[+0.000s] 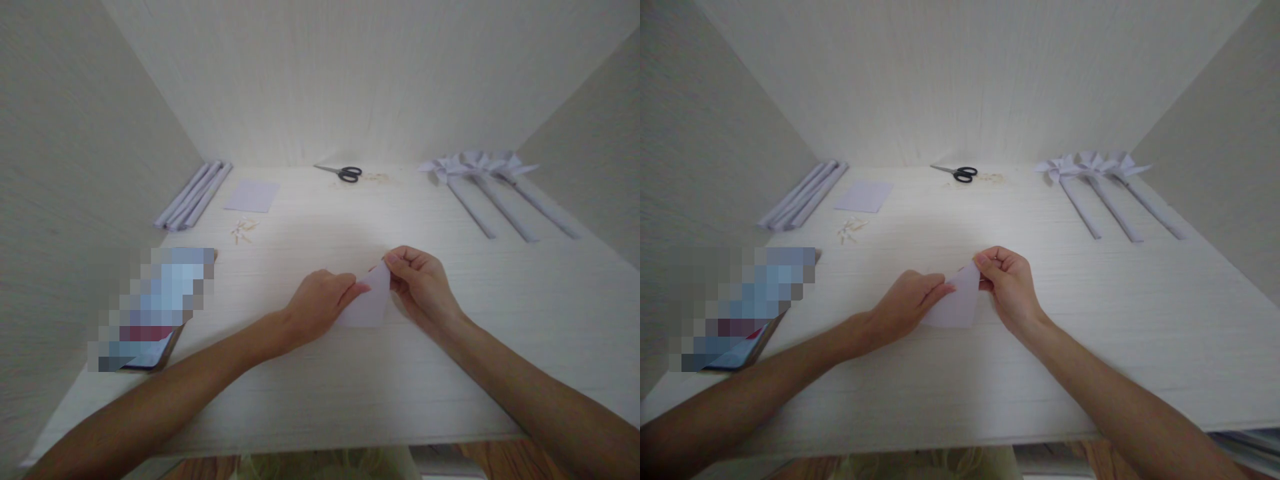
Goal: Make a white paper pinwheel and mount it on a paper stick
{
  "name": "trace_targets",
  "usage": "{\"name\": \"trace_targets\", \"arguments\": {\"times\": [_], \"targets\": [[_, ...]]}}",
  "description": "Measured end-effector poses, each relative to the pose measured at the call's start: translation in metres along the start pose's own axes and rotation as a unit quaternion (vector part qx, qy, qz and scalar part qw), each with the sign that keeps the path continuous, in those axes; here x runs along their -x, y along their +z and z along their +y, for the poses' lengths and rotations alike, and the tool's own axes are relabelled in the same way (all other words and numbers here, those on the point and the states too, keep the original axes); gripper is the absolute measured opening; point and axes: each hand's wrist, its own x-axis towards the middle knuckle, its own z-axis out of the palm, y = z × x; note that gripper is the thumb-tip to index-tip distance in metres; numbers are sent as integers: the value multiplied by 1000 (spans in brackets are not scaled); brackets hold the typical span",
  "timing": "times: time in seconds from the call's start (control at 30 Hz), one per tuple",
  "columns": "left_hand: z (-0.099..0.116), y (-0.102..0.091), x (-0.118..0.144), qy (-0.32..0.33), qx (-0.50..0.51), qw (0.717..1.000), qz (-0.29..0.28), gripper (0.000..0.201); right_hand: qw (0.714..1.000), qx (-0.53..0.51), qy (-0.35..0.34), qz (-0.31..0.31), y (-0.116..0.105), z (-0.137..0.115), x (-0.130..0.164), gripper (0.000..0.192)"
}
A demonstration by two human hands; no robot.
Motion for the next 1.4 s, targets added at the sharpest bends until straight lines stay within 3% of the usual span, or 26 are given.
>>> {"name": "trace_targets", "arguments": {"times": [0.17, 0.33, 0.57, 0.97, 1.13, 1.2, 1.27, 1.33, 1.4], "targets": [[1, -2, 2, 38, 59, 997, 7, 41, 999, -26, 12, -37, -1, -1, 2, 17], [-4, 2, 4, 27, 146, 989, -17, 38, 997, 49, -52, -12, -4, 5, -1, 14], [-10, 2, 2, 4, 132, 991, -7, 37, 987, 85, -123, 53, -13, 7, -10, 11], [-17, 1, -4, -12, 124, 992, 11, 42, 983, 98, -141, 70, -12, 7, -10, 12], [-24, -1, -5, -19, 98, 995, 1, 42, 975, 171, -137, 31, -18, 7, -17, 13], [-25, -1, -5, -21, 79, 997, -4, 42, 953, 243, -182, 21, -21, 5, -17, 10], [-24, 0, -5, -19, 61, 998, -10, 42, 896, 346, -278, 22, -21, 1, -15, 8], [-22, 1, -4, -9, 47, 999, -16, 42, 792, 469, -391, 4, -18, -2, -10, 11], [-19, 3, -3, 5, 32, 999, -19, 43, 664, 587, -462, -41, -13, -3, -4, 12]]}}
